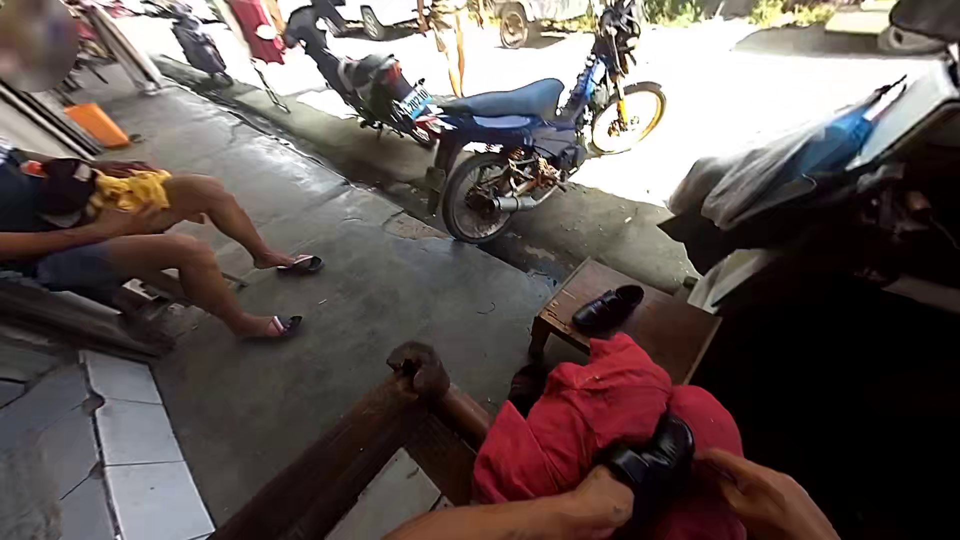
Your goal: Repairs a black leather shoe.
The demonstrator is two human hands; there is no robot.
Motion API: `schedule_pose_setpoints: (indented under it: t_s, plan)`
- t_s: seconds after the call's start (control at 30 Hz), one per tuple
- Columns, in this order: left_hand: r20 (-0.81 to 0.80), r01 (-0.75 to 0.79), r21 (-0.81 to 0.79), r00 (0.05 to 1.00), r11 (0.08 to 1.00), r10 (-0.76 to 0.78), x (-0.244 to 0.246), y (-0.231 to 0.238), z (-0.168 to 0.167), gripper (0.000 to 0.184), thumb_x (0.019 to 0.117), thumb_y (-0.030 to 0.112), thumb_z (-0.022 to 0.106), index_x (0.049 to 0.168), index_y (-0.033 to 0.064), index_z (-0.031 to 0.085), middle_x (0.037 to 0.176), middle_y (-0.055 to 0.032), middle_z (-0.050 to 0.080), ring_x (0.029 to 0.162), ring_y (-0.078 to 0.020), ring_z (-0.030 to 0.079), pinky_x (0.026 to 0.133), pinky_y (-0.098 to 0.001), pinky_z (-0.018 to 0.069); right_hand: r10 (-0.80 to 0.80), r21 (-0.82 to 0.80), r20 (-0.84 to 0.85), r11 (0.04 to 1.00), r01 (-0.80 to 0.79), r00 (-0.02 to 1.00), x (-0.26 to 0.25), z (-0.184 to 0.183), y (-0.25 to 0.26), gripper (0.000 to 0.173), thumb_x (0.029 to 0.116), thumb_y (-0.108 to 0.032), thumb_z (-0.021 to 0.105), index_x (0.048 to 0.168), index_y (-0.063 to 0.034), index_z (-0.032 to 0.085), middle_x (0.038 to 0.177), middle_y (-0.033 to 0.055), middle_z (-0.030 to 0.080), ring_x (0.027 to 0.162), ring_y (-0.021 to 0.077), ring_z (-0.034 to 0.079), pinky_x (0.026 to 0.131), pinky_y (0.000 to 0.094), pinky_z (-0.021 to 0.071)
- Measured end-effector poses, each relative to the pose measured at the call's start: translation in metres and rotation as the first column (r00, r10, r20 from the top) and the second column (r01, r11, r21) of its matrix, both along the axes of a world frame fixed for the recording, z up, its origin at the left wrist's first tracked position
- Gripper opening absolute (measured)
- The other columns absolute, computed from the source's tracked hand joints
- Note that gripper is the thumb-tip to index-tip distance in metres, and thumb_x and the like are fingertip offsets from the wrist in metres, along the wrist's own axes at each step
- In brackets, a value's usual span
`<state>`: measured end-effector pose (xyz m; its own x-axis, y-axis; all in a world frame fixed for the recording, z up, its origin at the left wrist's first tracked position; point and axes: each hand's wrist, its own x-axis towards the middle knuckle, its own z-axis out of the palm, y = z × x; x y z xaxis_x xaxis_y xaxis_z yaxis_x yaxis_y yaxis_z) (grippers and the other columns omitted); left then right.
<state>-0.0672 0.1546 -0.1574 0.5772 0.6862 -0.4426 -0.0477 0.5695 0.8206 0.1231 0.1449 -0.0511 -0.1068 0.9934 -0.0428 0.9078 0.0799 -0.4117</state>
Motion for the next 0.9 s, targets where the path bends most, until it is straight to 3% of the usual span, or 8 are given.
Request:
schedule_pose_setpoints:
  t_s: [0.07,0.17,0.27,0.4,0.57,0.67,0.77,0.9]
  plan:
    - [-0.142,0.136,0.279,0.985,0.95,-0.1,-0.011,-0.001,-0.006,0.022,0.0931,0.002,0.058,0.114,-0.0012,0.066,0.099,-0.0076,0.072,0.093,-0.0111,0.069,0.086,-0.0325,0.0578,-0.019,0.129,0.089,0.992,0.007,0.996,0.036,-0.057,-0.027,0.021,0.0996,-0.014,0.052,0.107,-0.0078,0.071,0.094,0.0153,0.073,0.085,0.0371,0.073,0.069,0.0615,0.058]
    - [-0.382,0.358,0.602,0.914,0.714,-0.135,-0.013,0.006,-0.006,0.017,0.0891,0.006,0.061,0.099,-0.0037,0.072,0.091,-0.0138,0.074,0.092,-0.0201,0.072,0.086,-0.0424,0.0578,-0.114,-0.03,0.039,0.993,0.115,0.993,0.032,-0.048,-0.031,0.022,0.103,-0.019,0.059,0.112,-0.0023,0.071,0.099,0.0197,0.073,0.094,0.0408,0.072,0.081,0.0641,0.0561]
    - [-0.336,0.325,0.596,0.931,0.734,-0.14,-0.002,0.008,-0.013,0.016,0.0892,0.005,0.06,0.099,0.0049,0.073,0.088,-0.0044,0.074,0.087,-0.011,0.071,0.082,-0.0373,0.0599,-0.291,0.048,0.07,0.956,0.288,0.954,0.042,-0.065,-0.045,0.031,0.0983,-0.038,0.064,0.096,-0.0079,0.071,0.078,0.0127,0.07,0.073,0.0347,0.071,0.063,0.0602,0.0551]
    - [-0.255,0.189,0.491,0.964,0.85,-0.067,0.004,0.005,-0.011,0.012,0.0933,0.004,0.063,0.096,0.0102,0.073,0.082,0.0016,0.072,0.077,-0.0059,0.069,0.071,-0.0326,0.0588,-0.506,-0.02,0.094,0.86,0.51,0.857,0.06,-0.062,-0.064,0.06,0.0913,-0.064,0.064,0.084,-0.0046,0.067,0.07,0.0155,0.066,0.069,0.0381,0.068,0.061,0.0633,0.0515]
    - [-0.301,0.255,0.57,0.949,0.781,-0.09,0.003,0.004,-0.016,0.011,0.0952,0.009,0.063,0.101,0.01,0.072,0.086,0.0,0.072,0.082,-0.0069,0.07,0.075,-0.0335,0.0598,-0.7,-0.05,0.094,0.707,0.705,0.708,0.071,-0.076,-0.137,0.062,0.0895,-0.071,0.062,0.082,-0.0101,0.062,0.065,0.0121,0.056,0.055,0.0328,0.056,0.047,0.0548,0.0442]
    - [-0.603,0.619,0.593,0.765,0.515,-0.227,-0.001,0.013,0.0,0.015,0.0937,0.012,0.062,0.102,0.0035,0.071,0.091,-0.014,0.072,0.089,-0.0277,0.071,0.078,-0.0524,0.0566,-0.633,-0.246,0.026,0.746,0.618,0.774,0.043,-0.085,-0.137,0.062,0.0806,-0.07,0.071,0.075,-0.0089,0.065,0.062,0.0104,0.059,0.058,0.0319,0.062,0.053,0.0592,0.0495]
    - [-0.817,0.855,0.439,0.507,0.275,-0.274,-0.004,0.022,0.015,0.019,0.0957,0.013,0.06,0.087,-0.0008,0.07,0.083,-0.022,0.069,0.083,-0.0418,0.07,0.071,-0.0604,0.0544,-0.561,-0.289,-0.222,0.819,0.496,0.797,0.032,-0.092,-0.14,0.061,0.0747,-0.069,0.074,0.064,-0.011,0.057,0.056,0.0014,0.052,0.054,0.0189,0.054,0.052,0.0466,0.0446]
    - [-0.827,0.871,0.439,0.488,0.22,-0.279,-0.005,0.026,0.014,0.019,0.0947,0.012,0.06,0.084,-0.0005,0.068,0.079,-0.0207,0.068,0.079,-0.0409,0.07,0.067,-0.059,0.0543,-0.503,0.006,-0.478,0.818,0.576,0.72,0.018,-0.082,-0.122,0.022,0.0935,-0.026,0.074,0.09,-0.0045,0.071,0.082,0.0026,0.068,0.07,0.0074,0.064,0.065,0.0277,0.0562]
